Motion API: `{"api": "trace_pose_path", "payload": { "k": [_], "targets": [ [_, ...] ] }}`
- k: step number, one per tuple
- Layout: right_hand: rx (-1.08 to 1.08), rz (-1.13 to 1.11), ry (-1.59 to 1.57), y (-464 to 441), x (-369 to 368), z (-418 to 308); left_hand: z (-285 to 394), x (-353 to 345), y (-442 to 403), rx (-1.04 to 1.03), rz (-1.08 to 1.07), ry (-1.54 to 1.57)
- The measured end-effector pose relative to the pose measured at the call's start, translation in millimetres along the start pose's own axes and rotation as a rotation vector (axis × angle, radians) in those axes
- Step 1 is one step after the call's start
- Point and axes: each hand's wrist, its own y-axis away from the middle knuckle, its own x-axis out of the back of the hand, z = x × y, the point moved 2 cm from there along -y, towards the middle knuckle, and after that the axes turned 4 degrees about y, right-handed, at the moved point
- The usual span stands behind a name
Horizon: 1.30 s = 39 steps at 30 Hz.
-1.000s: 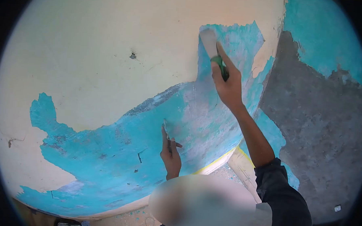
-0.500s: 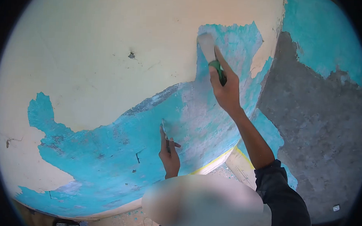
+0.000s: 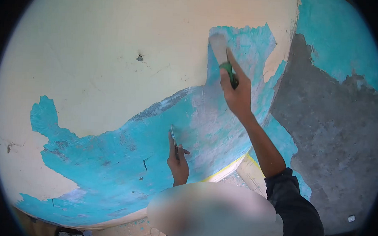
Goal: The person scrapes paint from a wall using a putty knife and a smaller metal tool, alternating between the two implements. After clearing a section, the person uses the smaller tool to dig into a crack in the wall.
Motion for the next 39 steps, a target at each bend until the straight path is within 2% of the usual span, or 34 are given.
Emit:
{"api": "trace_pose_path", "payload": {
  "k": [3,11,15,18,22,24,30,33,39],
  "targets": [
    [-0.043,0.002,-0.057,-12,0,-8,0,-1,0,-0.027,0.013,-0.014],
    [-0.014,-0.021,-0.009,45,-3,28,4,7,-3,-0.023,-0.017,-0.04],
    [-0.011,-0.05,-0.01,9,7,6,2,5,-2,-0.001,-0.016,-0.024],
    [-0.192,-0.11,-0.122,-10,11,-18,2,4,-2,-0.002,-0.009,-0.027],
    [-0.2,-0.143,-0.132,13,10,-3,4,6,-2,-0.003,-0.017,-0.033],
    [-0.129,-0.094,-0.081,24,5,8,4,7,-3,-0.001,-0.023,-0.043],
    [-0.163,-0.108,-0.098,-9,9,-14,-1,7,-2,-0.077,-0.022,-0.035],
    [-0.239,-0.124,-0.101,-9,13,-31,4,7,-3,-0.01,-0.031,-0.047],
    [-0.182,-0.107,-0.125,20,4,-2,3,7,-3,0.022,-0.021,-0.041]
  ]
}}
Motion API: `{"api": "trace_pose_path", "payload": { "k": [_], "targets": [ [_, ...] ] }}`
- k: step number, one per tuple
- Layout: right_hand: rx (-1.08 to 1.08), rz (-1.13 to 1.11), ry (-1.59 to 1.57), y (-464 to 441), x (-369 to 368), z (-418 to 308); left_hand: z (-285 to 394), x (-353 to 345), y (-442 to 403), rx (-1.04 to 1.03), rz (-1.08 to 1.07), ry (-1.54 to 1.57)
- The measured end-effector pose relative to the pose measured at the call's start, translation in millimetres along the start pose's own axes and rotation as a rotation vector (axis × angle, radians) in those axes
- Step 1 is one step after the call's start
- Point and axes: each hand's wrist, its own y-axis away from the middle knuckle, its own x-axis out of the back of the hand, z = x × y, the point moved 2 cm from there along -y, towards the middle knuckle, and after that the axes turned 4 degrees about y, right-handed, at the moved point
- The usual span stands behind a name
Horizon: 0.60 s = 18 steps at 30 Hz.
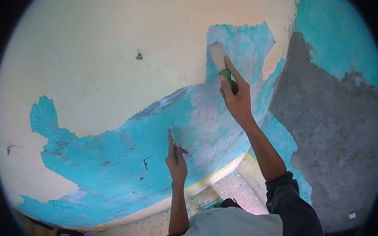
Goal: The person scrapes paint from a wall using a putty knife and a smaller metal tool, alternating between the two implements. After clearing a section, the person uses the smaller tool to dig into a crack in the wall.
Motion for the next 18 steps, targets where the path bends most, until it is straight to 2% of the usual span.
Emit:
{"api": "trace_pose_path", "payload": {
  "k": [2,4,6,7,10,12,15,16,18],
  "targets": [
    [0.048,0.021,0.021,-14,0,-3,-3,0,0,-0.085,-0.005,-0.013],
    [0.094,0.046,0.039,-27,2,-20,-4,1,0,-0.075,-0.01,-0.01],
    [-0.064,0.038,0.005,-34,4,-42,-3,2,1,-0.065,-0.02,-0.01],
    [-0.063,0.04,0.002,-32,3,-37,-3,2,1,-0.049,-0.015,-0.009],
    [0.028,0.059,0.07,-15,-3,-5,-2,0,1,-0.037,-0.004,-0.004],
    [0.192,0.08,0.094,-7,-7,7,-1,1,0,-0.046,0.004,-0.001],
    [0.219,0.074,0.14,-18,-1,-1,1,0,1,-0.023,0.006,0.001],
    [0.218,0.071,0.14,-25,2,-12,0,-1,1,-0.03,0.007,0.001],
    [0.045,0.078,0.159,-38,6,-32,-2,-1,2,-0.04,0.004,-0.001]
  ]
}}
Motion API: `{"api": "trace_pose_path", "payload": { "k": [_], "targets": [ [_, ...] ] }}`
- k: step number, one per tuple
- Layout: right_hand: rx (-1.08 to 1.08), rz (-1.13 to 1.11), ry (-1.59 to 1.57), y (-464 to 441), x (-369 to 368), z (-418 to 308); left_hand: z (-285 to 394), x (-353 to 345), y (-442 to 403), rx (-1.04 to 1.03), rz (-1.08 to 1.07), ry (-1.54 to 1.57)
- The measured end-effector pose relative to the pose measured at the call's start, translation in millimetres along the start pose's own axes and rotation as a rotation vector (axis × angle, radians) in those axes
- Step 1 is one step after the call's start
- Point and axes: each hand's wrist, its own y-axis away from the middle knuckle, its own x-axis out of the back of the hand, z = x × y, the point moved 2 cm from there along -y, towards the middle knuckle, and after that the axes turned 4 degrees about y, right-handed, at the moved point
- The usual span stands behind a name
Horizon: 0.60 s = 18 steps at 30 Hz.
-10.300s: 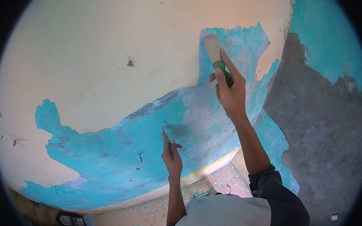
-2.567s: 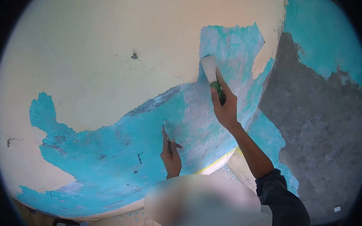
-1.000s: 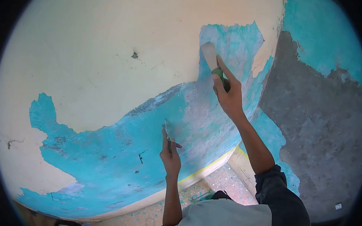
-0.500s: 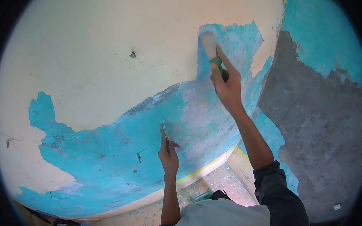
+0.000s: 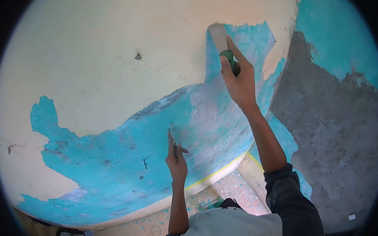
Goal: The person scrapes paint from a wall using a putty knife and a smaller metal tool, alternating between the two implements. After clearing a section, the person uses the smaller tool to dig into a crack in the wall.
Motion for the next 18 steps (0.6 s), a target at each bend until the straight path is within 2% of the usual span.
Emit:
{"api": "trace_pose_path", "payload": {
  "k": [9,12,18],
  "targets": [
    [0.15,0.02,-0.05,25,-9,35,-3,1,-1,-0.007,-0.001,-0.012],
    [0.011,-0.02,-0.027,4,-1,9,0,0,1,0.027,-0.001,-0.021],
    [0.128,0.008,-0.027,25,-4,34,0,0,-1,0.016,0.005,-0.018]
  ]
}}
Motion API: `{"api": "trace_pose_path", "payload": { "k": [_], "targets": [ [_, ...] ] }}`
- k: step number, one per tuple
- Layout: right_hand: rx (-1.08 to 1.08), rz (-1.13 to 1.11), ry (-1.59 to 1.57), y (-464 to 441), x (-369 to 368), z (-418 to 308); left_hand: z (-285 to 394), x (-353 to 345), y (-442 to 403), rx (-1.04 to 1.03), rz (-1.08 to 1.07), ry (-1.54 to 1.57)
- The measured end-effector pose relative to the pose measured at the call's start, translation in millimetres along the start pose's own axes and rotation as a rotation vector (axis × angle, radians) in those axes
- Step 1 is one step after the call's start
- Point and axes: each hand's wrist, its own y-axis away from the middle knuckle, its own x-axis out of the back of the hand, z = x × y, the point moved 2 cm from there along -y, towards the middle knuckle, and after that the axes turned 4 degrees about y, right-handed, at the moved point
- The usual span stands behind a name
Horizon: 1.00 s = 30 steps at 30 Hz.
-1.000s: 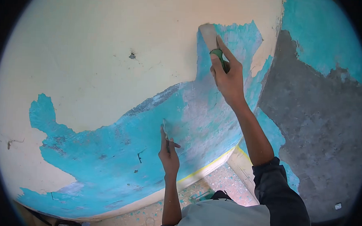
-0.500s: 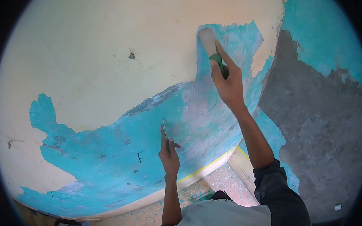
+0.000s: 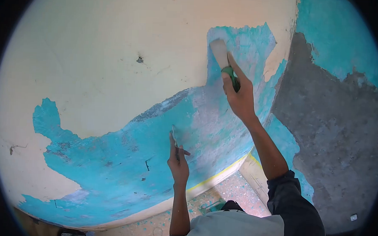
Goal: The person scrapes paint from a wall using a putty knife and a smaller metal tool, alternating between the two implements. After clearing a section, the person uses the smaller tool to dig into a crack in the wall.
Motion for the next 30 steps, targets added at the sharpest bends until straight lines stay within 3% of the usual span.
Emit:
{"api": "trace_pose_path", "payload": {
  "k": [4,8,17,20,22,27,30],
  "targets": [
    [0.043,0.034,-0.012,-1,-6,-3,2,0,1,-0.038,-0.005,0.001],
    [-0.069,-0.021,-0.011,-24,2,-24,4,-2,1,0.004,-0.001,0.019],
    [0.012,0.002,0.031,-7,-2,-10,3,1,0,0.0,-0.016,0.024],
    [-0.121,-0.042,0.016,-30,5,-23,2,-2,2,-0.001,-0.011,0.028],
    [-0.004,-0.017,0.011,-24,4,-20,1,-3,-1,0.021,0.001,0.055],
    [0.039,0.02,0.037,2,-5,-3,-2,0,-1,-0.062,-0.011,0.021],
    [0.041,0.005,0.061,-15,-1,-13,3,-1,0,0.013,-0.008,0.027]
  ]
}}
